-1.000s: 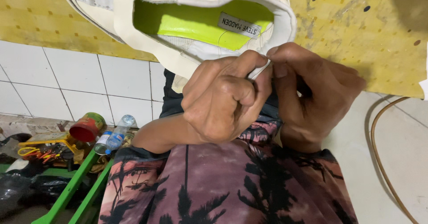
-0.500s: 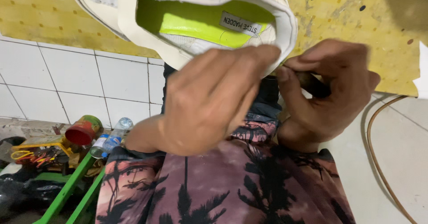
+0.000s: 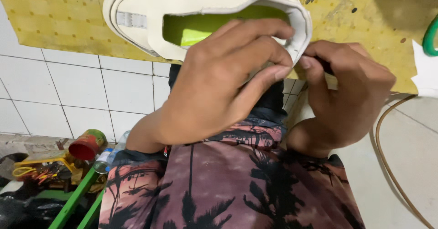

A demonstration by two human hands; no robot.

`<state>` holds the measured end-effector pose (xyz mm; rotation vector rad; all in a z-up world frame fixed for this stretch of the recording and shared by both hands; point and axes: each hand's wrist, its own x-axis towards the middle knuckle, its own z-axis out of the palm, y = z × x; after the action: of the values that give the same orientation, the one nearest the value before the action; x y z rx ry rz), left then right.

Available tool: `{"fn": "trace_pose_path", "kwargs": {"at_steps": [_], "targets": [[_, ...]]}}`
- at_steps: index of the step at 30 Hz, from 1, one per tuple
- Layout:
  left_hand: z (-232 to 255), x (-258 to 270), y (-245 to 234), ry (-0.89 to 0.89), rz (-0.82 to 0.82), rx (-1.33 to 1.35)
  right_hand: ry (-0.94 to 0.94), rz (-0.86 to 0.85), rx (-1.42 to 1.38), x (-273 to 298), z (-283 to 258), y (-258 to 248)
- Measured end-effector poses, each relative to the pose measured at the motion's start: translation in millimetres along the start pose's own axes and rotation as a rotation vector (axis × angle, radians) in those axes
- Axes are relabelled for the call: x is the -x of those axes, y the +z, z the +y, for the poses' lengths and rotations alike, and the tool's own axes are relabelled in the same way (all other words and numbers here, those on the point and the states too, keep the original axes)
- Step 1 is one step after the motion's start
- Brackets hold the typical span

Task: The person sews the upper part of a white shoe using a needle and thread. They repeatedly insert the needle into the shoe material and pull the thread through to secure the seam. The shoe is held steady on a yellow work surface throughout the process.

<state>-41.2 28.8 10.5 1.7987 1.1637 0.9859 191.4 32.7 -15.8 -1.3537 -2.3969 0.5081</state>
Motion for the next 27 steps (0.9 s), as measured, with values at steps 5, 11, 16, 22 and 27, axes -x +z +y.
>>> {"fn": "trace_pose_path", "kwargs": {"at_steps": [5,11,16,22,27], "targets": [[6,-6,-1,0.045,-0.119,0.451,0.02,0.004,-0.042,2,-1,3],[-11,-3,24,0.154,-0.024,-0.415,0.021,0.013,-0.08,-3,-9,3],[-20,7,19,0.158,-0.145,-0.384,0.07,0.077,-0.157,-3,-7,10],[-20,5,25,0.166,-0.03,-0.397,0.046,0.125,-0.215,-3,-1,20],[-21,1,22,0.167,-0.013,-0.341,0.085,0.129,-0.212,7,8,23]]}}
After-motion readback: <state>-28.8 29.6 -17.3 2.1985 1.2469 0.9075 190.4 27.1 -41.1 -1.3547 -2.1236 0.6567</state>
